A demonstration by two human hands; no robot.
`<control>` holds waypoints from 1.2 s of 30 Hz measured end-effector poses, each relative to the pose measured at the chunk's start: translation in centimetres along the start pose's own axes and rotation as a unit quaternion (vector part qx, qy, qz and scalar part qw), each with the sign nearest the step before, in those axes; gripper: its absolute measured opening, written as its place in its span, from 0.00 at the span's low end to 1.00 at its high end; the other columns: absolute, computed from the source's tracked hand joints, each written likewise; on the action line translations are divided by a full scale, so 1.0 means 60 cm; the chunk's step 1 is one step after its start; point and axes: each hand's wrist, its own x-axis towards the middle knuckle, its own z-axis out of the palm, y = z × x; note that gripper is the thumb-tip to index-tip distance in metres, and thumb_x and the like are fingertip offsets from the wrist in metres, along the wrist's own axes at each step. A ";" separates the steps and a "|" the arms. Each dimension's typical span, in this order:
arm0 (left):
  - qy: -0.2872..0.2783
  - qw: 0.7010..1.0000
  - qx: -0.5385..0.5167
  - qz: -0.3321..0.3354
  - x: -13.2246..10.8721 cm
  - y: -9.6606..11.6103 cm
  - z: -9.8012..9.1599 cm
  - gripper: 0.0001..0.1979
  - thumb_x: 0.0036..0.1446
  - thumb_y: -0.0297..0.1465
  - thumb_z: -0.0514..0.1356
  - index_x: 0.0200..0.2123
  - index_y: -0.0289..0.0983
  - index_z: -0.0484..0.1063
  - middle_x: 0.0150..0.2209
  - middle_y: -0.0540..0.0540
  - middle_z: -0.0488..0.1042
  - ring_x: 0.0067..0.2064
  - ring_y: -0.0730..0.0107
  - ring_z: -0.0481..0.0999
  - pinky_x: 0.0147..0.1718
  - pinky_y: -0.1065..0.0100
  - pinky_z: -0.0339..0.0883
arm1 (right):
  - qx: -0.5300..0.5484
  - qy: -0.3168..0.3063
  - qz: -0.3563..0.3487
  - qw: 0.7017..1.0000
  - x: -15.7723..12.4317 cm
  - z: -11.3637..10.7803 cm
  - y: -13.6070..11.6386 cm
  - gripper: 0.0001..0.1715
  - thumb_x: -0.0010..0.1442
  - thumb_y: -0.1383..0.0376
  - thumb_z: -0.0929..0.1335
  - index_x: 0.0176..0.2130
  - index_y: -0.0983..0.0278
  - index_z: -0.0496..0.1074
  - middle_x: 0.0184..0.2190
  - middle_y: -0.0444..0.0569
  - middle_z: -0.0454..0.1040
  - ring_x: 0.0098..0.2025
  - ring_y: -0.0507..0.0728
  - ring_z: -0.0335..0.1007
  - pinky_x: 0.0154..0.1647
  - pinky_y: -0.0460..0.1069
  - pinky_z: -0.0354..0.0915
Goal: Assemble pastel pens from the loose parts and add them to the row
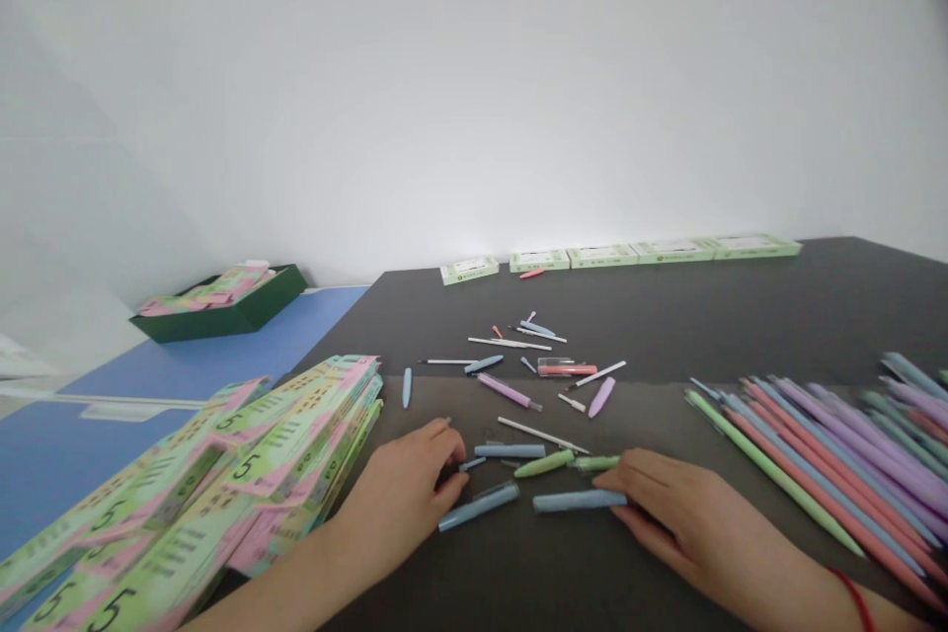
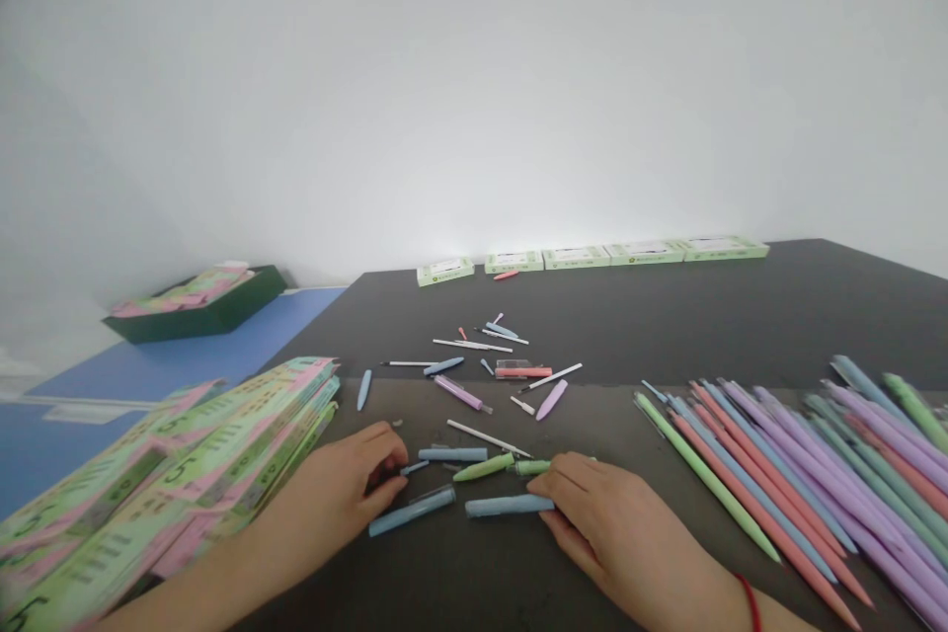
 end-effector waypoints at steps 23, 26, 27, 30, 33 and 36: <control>-0.127 0.672 -0.729 -0.035 -0.025 0.099 0.103 0.08 0.46 0.24 0.51 0.32 0.39 0.54 0.20 0.54 0.70 0.13 0.83 0.60 0.10 0.82 0.49 | 0.118 0.025 0.092 0.988 0.008 -0.020 -0.018 0.07 0.63 0.67 0.62 0.37 0.62 0.70 0.31 0.45 0.72 0.33 0.54 0.68 0.35 0.47 0.62; -0.087 0.629 -0.773 -0.011 -0.016 0.105 0.125 0.11 0.47 0.25 0.54 0.34 0.39 0.56 0.18 0.59 0.63 0.13 0.85 0.51 0.11 0.81 0.47 | 0.173 0.016 0.126 0.977 0.004 -0.012 -0.022 0.10 0.64 0.64 0.62 0.33 0.62 0.69 0.28 0.43 0.71 0.29 0.52 0.66 0.30 0.45 0.60; -0.079 0.614 -0.785 0.002 -0.012 0.107 0.129 0.11 0.49 0.28 0.56 0.36 0.39 0.56 0.18 0.60 0.61 0.13 0.84 0.49 0.11 0.81 0.47 | 0.185 0.004 0.131 0.974 0.002 -0.007 -0.025 0.11 0.64 0.63 0.62 0.31 0.62 0.69 0.26 0.42 0.71 0.28 0.52 0.66 0.29 0.44 0.60; -0.086 0.604 -0.792 0.037 -0.004 0.111 0.134 0.17 0.54 0.39 0.61 0.41 0.39 0.58 0.17 0.62 0.55 0.14 0.84 0.44 0.12 0.79 0.43 | 0.186 -0.041 0.123 0.974 -0.006 0.006 -0.035 0.11 0.63 0.62 0.63 0.30 0.62 0.68 0.25 0.42 0.71 0.28 0.52 0.66 0.27 0.43 0.58; -0.109 0.610 -0.783 0.047 -0.001 0.110 0.133 0.18 0.55 0.44 0.61 0.38 0.38 0.61 0.15 0.62 0.49 0.15 0.83 0.43 0.14 0.77 0.40 | 0.153 -0.071 0.103 0.980 -0.010 0.002 -0.047 0.11 0.62 0.61 0.64 0.29 0.61 0.69 0.26 0.42 0.72 0.28 0.52 0.66 0.27 0.43 0.58; -0.114 0.608 -0.785 0.040 -0.003 0.108 0.130 0.19 0.53 0.46 0.62 0.35 0.38 0.62 0.15 0.61 0.50 0.16 0.83 0.44 0.16 0.76 0.41 | 0.123 -0.050 0.099 0.986 0.005 -0.024 -0.043 0.17 0.66 0.60 0.59 0.29 0.61 0.69 0.25 0.43 0.72 0.27 0.52 0.67 0.28 0.44 0.60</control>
